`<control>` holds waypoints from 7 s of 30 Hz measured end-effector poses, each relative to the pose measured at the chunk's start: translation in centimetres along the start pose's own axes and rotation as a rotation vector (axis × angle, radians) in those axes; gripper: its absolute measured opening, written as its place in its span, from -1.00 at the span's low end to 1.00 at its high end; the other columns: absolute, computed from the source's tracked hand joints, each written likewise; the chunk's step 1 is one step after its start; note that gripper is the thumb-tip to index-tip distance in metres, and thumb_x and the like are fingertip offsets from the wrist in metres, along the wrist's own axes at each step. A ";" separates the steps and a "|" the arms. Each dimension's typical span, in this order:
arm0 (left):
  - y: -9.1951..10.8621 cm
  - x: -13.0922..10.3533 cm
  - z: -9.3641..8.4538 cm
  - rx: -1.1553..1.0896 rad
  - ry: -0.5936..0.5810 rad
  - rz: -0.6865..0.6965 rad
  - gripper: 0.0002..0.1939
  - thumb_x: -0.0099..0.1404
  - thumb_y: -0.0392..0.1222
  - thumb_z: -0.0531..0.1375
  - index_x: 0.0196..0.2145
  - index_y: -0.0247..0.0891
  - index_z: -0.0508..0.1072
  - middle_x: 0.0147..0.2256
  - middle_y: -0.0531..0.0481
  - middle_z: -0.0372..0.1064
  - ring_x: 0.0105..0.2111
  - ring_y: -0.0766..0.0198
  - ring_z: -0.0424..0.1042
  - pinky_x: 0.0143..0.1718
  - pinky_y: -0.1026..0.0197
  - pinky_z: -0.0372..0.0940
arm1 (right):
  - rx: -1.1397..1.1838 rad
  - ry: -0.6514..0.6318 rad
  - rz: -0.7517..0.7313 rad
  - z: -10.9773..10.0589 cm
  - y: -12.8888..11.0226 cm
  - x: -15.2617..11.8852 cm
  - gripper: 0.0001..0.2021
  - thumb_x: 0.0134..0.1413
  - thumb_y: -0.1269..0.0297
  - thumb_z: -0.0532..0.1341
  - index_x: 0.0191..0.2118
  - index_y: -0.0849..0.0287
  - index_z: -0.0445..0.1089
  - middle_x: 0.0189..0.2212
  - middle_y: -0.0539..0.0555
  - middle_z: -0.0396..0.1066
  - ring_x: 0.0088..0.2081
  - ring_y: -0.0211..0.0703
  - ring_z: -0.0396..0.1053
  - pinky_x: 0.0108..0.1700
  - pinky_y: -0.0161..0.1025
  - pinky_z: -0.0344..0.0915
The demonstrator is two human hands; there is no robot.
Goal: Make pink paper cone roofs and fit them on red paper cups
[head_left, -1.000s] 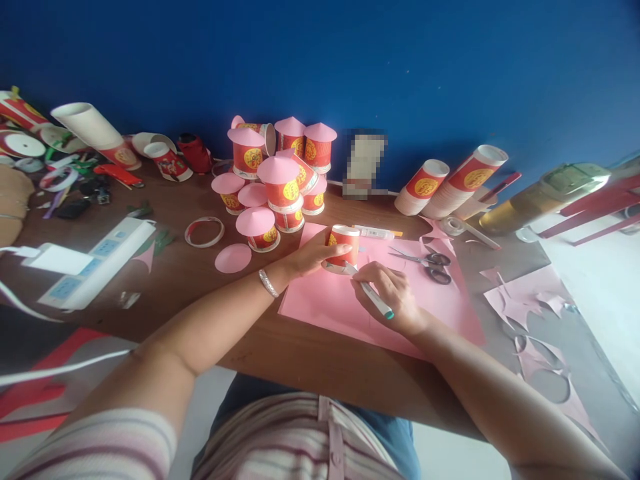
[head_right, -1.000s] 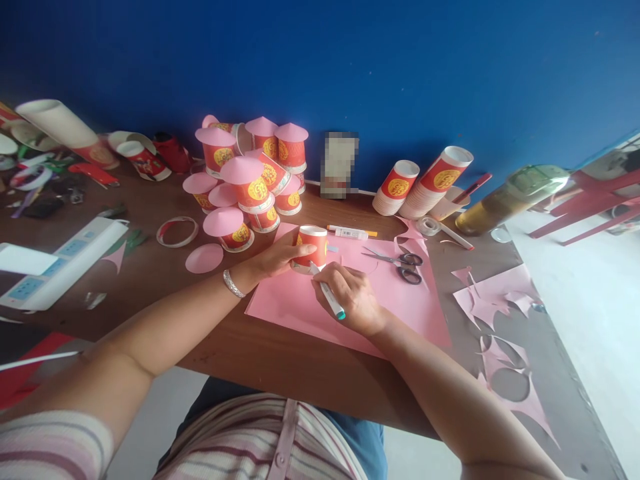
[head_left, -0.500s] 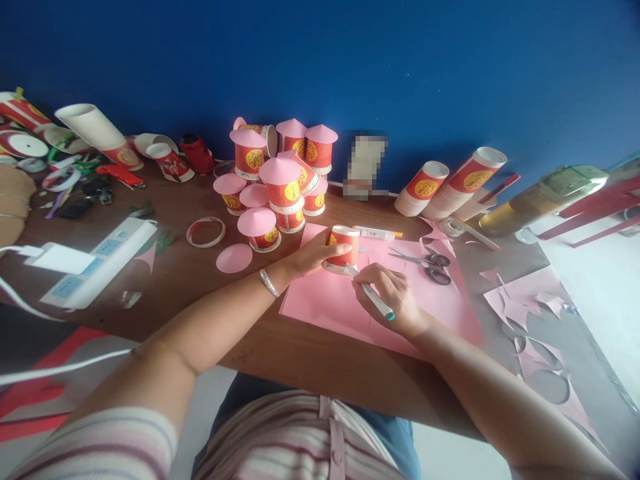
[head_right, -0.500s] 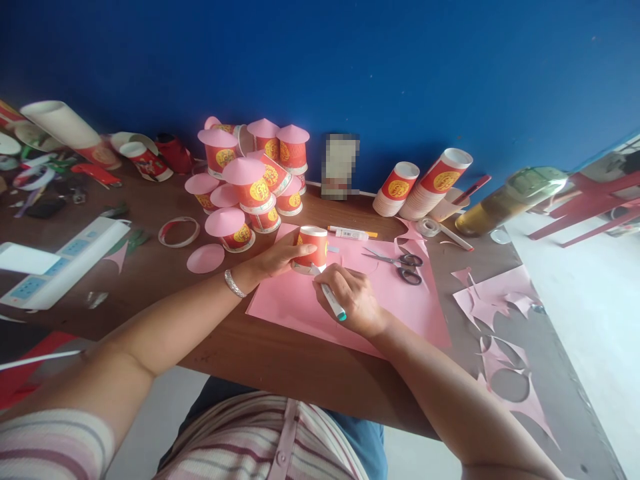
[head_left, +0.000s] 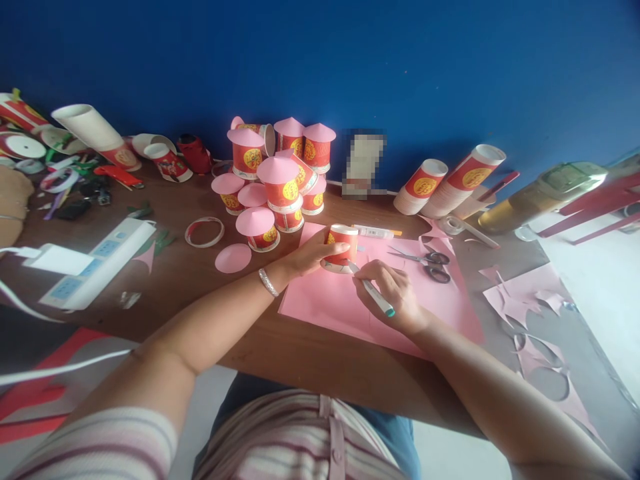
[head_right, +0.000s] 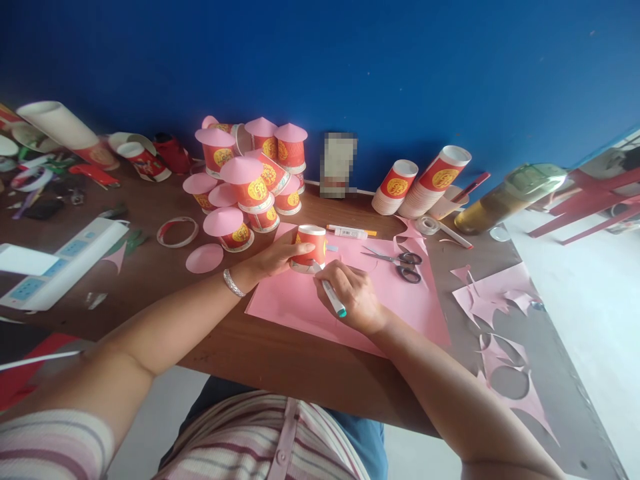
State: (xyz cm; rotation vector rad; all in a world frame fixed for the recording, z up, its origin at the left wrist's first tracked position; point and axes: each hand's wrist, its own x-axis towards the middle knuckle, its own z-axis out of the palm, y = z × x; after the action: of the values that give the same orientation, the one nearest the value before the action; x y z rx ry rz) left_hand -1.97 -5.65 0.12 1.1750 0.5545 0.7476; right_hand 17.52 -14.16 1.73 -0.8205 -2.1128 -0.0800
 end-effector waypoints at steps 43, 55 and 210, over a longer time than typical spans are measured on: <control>-0.6 0.4 -0.2 -0.087 -0.009 0.020 -0.52 0.19 -0.03 0.39 -0.01 -0.30 0.45 -0.08 -0.22 0.55 -0.03 -0.02 0.54 -0.14 0.09 0.45 | 0.017 -0.044 0.002 0.0 -0.8 0.0 -0.84 0.24 0.55 0.18 -0.25 0.12 0.27 -0.48 -0.05 0.39 -0.52 -0.33 0.32 -0.47 -0.37 0.24; -0.7 0.5 -0.2 -0.071 -0.011 0.015 -0.52 0.18 0.01 0.39 -0.03 -0.29 0.45 -0.08 -0.23 0.55 -0.08 0.04 0.55 -0.19 0.13 0.43 | 0.054 -0.037 -0.031 0.0 -0.9 -0.2 -0.81 0.18 0.58 0.17 -0.25 0.10 0.25 -0.50 -0.07 0.35 -0.54 -0.33 0.30 -0.49 -0.35 0.22; 0.1 -0.1 0.2 -0.154 0.031 0.024 -0.65 0.22 -0.06 0.38 -0.15 -0.33 0.47 -0.29 -0.04 0.45 -0.28 0.26 0.47 -0.23 0.25 0.38 | 0.103 0.000 0.055 0.6 0.6 -0.9 -0.81 0.27 0.43 0.23 -0.03 0.09 0.36 -0.14 0.20 0.51 -0.19 -0.05 0.54 -0.23 -0.14 0.49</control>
State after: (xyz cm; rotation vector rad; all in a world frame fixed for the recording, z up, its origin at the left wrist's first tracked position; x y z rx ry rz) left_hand -1.89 -5.78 0.25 1.0300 0.5004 0.8155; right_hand 17.81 -13.95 0.51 -0.8162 -2.0745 0.0569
